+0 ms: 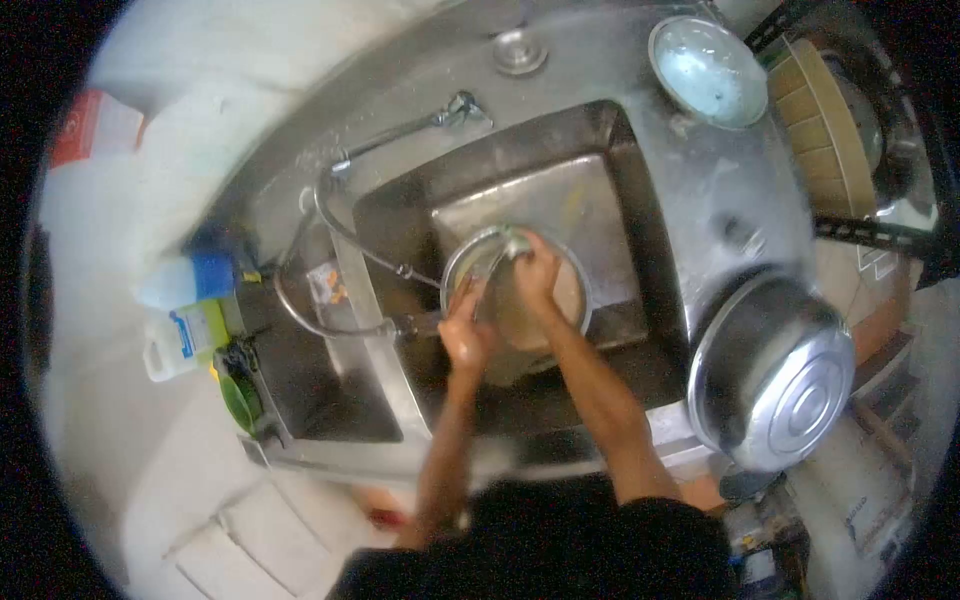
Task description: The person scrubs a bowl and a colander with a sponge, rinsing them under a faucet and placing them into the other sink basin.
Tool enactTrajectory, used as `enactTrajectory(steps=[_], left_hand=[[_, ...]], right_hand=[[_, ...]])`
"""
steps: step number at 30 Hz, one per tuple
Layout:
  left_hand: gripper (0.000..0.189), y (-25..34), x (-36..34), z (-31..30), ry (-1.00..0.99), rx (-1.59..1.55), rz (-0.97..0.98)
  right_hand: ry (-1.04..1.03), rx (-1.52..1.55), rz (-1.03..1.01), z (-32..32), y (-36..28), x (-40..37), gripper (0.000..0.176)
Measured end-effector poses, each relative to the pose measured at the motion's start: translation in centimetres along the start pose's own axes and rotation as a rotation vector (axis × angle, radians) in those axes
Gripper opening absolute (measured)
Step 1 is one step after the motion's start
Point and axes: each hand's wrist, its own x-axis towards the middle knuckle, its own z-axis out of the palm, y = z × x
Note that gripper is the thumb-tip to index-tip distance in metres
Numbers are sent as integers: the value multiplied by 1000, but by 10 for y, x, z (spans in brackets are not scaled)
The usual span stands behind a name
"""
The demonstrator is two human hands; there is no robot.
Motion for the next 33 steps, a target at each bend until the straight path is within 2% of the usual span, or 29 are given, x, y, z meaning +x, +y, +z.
enactTrajectory(steps=[1,3,4,5,6,7,8,10,11,12,13,14,15,16,17,18,19,21,23,25,26,27,28,29,30,31,33], left_hand=[[50,-7,4,4,43,-9,47],[52,-11,-2,-7,63,0,61],[55,-4,4,-15,-93,-9,-167],[58,0,8,-21,-254,-19,-386],[58,3,4,-20,-83,39,-207],[58,3,0,-19,-71,46,-201],[56,2,-9,-22,-26,60,-153],[49,-16,-13,-23,86,101,36],[49,-16,-7,-24,96,96,26],[48,-13,-6,-33,-185,185,-261],[46,-5,3,-39,-459,269,-538],[45,13,13,-46,-442,204,-653],[45,8,6,-43,-447,206,-640],[45,-3,-6,-37,-202,82,-394],[46,-9,-18,-38,33,-29,-159],[48,-1,-19,-43,35,-6,-107],[48,-4,-15,-47,42,-4,-94],[49,-5,-14,-43,11,-24,-121],[48,-7,-18,-41,-18,-10,-147],[46,-21,-32,-38,-215,2,-491],[41,-7,-33,-39,-28,-70,-378],[41,-6,-36,-38,-24,-75,-374],[40,-7,-43,-41,86,-98,-298],[39,-7,-52,-45,195,-117,-221],[36,-4,-61,-47,201,-108,-376],[36,-6,-63,-49,209,-109,-367],[38,-15,-79,-47,239,-151,-421]], right_hand=[[2,0,-22,5,-7,-8,43],[-183,65,-385,19,-37,-52,36],[-234,17,-580,18,-55,-57,33],[-228,20,-575,17,-47,-49,33],[-103,2,-350,15,-28,-26,34],[7,-13,-126,16,-5,2,35],[-11,159,-77,17,29,26,50],[-47,200,-154,30,8,-3,49],[-99,212,-212,32,-7,-24,48],[-214,156,-304,37,-30,-47,46],[-343,114,-508,38,-44,-61,43],[-357,128,-445,37,-39,-58,41],[-359,143,-395,36,-30,-45,40],[-356,143,-409,30,-14,-16,40],[-234,88,-210,22,10,10,38],[-109,35,-9,21,12,19,36],[-108,44,-21,29,16,13,36],[-43,153,-314,36,-2,-22,35],[-327,56,-487,45,-44,-63,34],[-385,-31,-749,43,-42,-60,33],[-376,-36,-755,41,-33,-45,33],[-232,8,-585,38,-11,-25,34],[-96,55,-403,34,15,-10,36],[-83,-10,-255,24,49,5,31],[-66,-74,-115,18,73,16,27],[-67,-69,-126,29,76,20,27],[-46,591,-176,43,75,10,28]])
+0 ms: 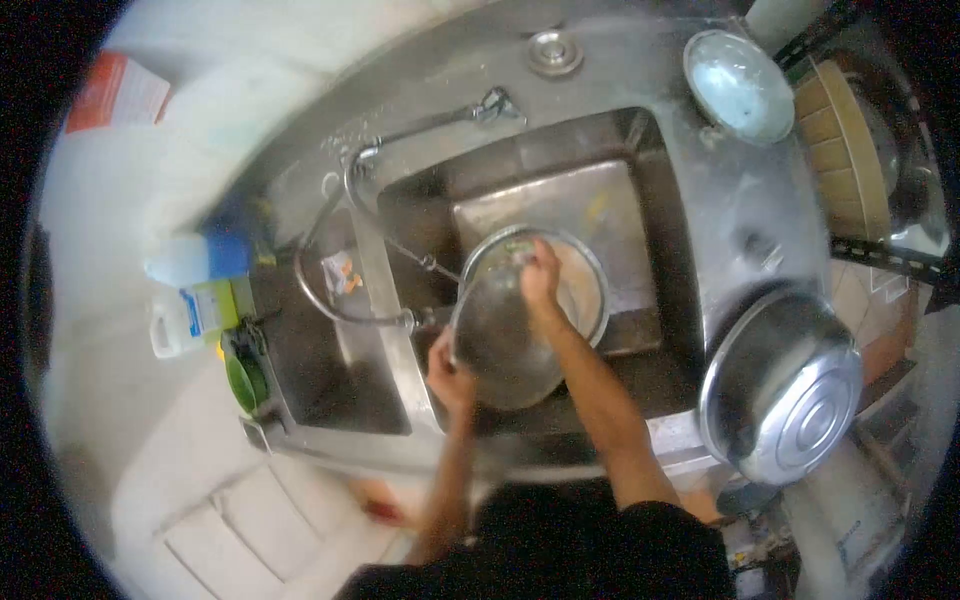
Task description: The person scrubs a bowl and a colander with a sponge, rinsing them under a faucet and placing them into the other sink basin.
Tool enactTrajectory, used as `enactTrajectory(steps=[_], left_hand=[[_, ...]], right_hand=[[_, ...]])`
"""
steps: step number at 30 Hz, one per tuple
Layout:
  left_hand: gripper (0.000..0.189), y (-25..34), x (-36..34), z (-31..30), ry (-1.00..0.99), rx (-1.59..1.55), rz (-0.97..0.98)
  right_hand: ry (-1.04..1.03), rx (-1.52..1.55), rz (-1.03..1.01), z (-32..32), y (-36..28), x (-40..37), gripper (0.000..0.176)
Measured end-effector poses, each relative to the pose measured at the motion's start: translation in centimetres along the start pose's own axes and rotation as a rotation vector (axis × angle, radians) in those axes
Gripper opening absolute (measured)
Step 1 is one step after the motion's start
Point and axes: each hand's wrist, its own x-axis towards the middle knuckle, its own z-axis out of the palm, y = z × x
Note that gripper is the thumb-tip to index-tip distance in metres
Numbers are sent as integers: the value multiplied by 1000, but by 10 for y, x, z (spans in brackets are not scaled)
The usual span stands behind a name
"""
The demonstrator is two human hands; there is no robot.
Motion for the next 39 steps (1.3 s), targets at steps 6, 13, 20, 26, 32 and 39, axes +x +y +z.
enactTrajectory(steps=[6,13,20,26,32,39], left_hand=[[41,22,60,8,-363,78,-11],[34,-38,71,47,-335,-18,200],[57,14,53,25,-216,118,240],[56,18,42,11,-234,224,191],[51,22,47,17,-252,286,189],[47,21,33,12,-106,221,361]], right_hand=[[-299,-646,-161,50,-75,-5,36],[-451,-524,-384,64,-79,-56,38],[-68,-588,-94,61,-89,-40,38],[-125,-714,-166,26,-62,-29,37],[-243,-387,-55,82,-97,-67,45],[-78,-670,-57,24,-48,-33,43]])
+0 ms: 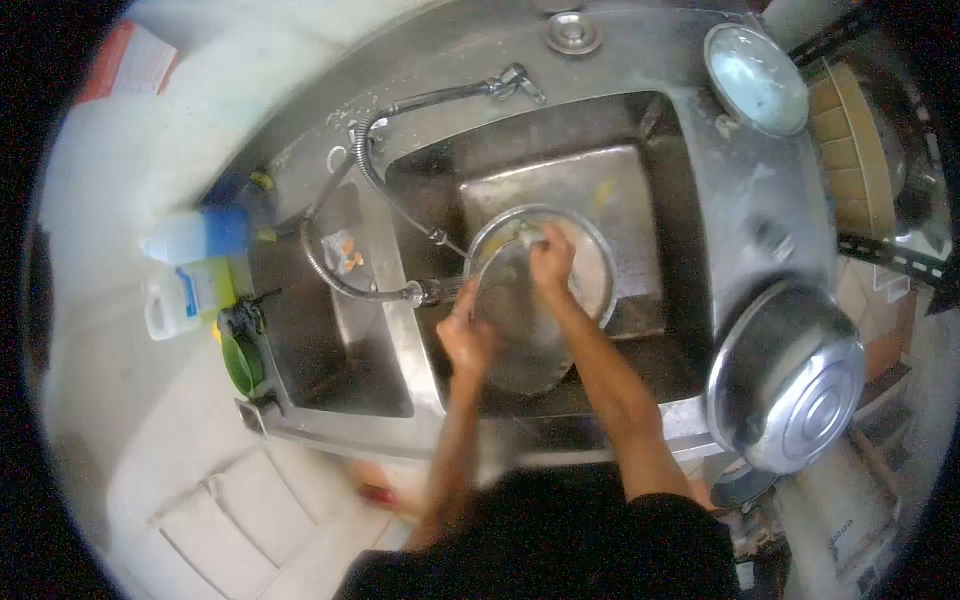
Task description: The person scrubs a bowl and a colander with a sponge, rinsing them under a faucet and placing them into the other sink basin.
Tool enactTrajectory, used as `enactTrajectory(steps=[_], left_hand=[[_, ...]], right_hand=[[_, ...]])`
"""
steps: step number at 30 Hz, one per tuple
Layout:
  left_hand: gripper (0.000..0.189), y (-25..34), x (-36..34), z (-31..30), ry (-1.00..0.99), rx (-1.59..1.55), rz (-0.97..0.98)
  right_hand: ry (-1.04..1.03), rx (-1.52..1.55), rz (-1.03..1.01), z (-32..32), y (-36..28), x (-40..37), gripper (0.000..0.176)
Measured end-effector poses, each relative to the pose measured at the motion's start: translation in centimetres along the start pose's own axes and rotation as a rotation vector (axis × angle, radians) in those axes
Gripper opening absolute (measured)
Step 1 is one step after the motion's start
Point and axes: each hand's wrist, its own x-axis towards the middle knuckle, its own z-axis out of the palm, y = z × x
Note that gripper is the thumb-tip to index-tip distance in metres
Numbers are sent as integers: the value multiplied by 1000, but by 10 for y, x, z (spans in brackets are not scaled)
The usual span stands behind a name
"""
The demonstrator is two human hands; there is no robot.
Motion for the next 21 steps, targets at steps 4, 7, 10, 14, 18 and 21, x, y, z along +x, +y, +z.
enactTrajectory(steps=[4,7,10,14,18,21], left_hand=[[59,20,30,-11,-526,127,-605],[53,1,8,-2,-138,3,-211],[54,-10,2,4,-75,58,-87],[42,2,4,-1,-80,-8,-158],[45,-10,-4,8,-102,66,-235],[47,-8,-1,4,-187,-53,-247]], right_hand=[[-195,169,-97,9,-74,-28,42],[-357,240,-173,11,-59,-12,43],[-266,260,12,15,-55,-4,34],[-401,223,-120,13,-73,-27,28],[-283,199,98,14,-59,-8,32],[-403,148,-87,12,-86,-38,40]])
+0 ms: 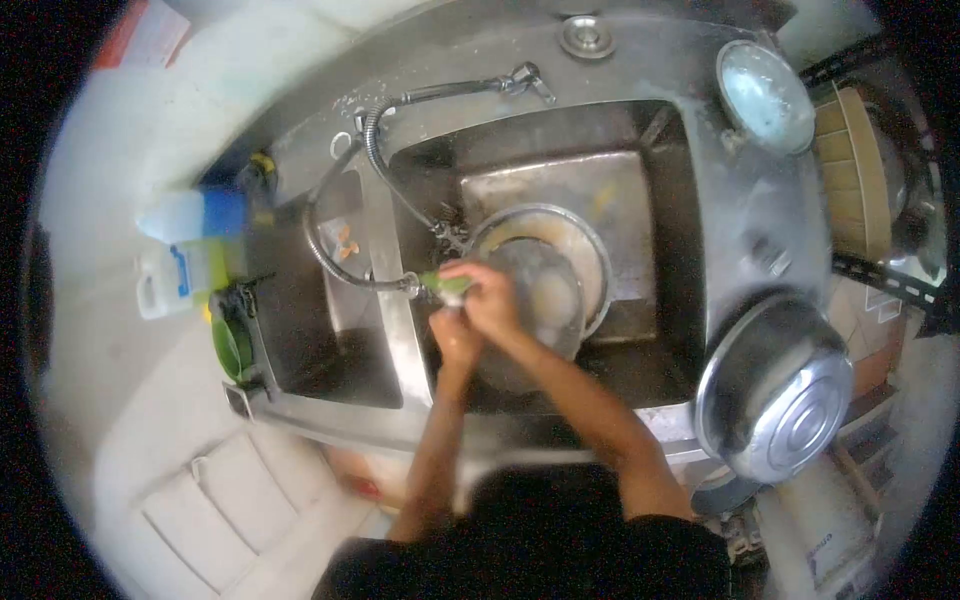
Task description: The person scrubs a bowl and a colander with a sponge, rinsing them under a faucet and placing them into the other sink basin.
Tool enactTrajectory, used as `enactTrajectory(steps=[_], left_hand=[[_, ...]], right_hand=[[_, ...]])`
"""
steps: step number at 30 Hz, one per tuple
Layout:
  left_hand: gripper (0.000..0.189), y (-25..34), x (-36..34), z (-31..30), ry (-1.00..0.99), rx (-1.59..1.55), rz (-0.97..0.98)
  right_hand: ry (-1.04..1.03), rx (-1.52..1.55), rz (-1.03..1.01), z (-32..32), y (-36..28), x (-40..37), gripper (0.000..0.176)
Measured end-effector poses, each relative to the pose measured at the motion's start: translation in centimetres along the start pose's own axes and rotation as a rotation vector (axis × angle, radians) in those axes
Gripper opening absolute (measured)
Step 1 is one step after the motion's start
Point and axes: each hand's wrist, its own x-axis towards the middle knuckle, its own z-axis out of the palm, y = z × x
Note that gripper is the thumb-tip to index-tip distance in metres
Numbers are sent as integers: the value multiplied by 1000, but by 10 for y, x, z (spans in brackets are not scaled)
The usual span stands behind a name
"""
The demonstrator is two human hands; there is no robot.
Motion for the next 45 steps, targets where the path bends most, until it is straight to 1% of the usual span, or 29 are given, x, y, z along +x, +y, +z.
enactTrajectory(steps=[2,3,4,6,7,8,10,12,14,15,17,18,20,21,23,25,27,28,29,30,32,34,37,38,39,40,41,43,45], left_hand=[[35,4,-2,-5,36,94,-51],[34,4,-3,-1,125,175,27],[34,2,0,0,126,171,36],[37,-5,3,6,110,39,118],[43,-13,2,2,-12,-46,13],[43,-10,-1,3,-13,-43,4],[49,4,-1,-3,153,-48,100],[51,18,-7,-14,71,37,6],[43,21,-4,-14,108,26,130],[43,22,-10,-11,114,17,120],[50,18,-21,-6,202,-80,167],[54,15,-27,-5,241,-124,199],[51,16,-30,4,268,-144,138],[49,25,-25,3,288,-85,195],[47,24,-7,2,305,-28,257],[44,-8,18,-6,-77,-212,141],[46,-33,30,-6,-188,-198,158],[48,-36,38,-3,-289,-176,178],[51,-20,37,6,-17,-407,316],[51,-18,33,5,-25,-406,309],[49,-17,22,-2,-50,-127,233],[44,0,11,-7,-33,-131,130],[44,6,14,-3,84,-134,128],[48,3,14,-5,-57,-85,-5],[53,1,13,-7,-197,-32,-134],[53,1,12,-8,-200,-30,-132],[54,2,5,-9,-137,-29,-102],[56,13,0,-12,-6,-107,17],[57,29,-1,-15,-18,-56,-37]], right_hand=[[21,108,58,-15,25,24,25],[175,148,263,-22,34,43,25],[181,147,255,-18,38,39,25],[40,13,27,0,11,15,26],[-26,-15,-96,12,7,-1,27],[-31,-13,-88,6,15,3,27],[58,91,3,-17,48,33,33],[270,-143,104,-55,103,46,34],[304,-238,416,-77,91,33,32],[295,-250,415,-85,99,32,32],[457,102,353,-87,125,36,33],[462,108,351,-82,139,41,33],[477,-326,22,-70,158,55,36],[339,-347,168,-66,96,54,37],[243,-263,86,-50,92,50,38],[189,-234,-39,-33,64,30,37],[-26,-215,-217,-26,18,14,35],[-20,-223,-223,-25,14,12,35],[26,-255,-374,-23,13,10,35],[66,-282,-513,-21,12,4,35],[140,-376,-547,-49,38,12,32],[405,-320,352,-67,42,24,31],[489,-132,186,-32,32,13,29],[487,-140,194,-19,20,8,29],[385,-147,-40,-6,-1,5,30],[282,-149,-277,0,-12,6,32],[251,-200,-320,-8,12,5,33],[317,-294,-173,-41,49,11,39],[541,-239,525,-63,72,23,37]])
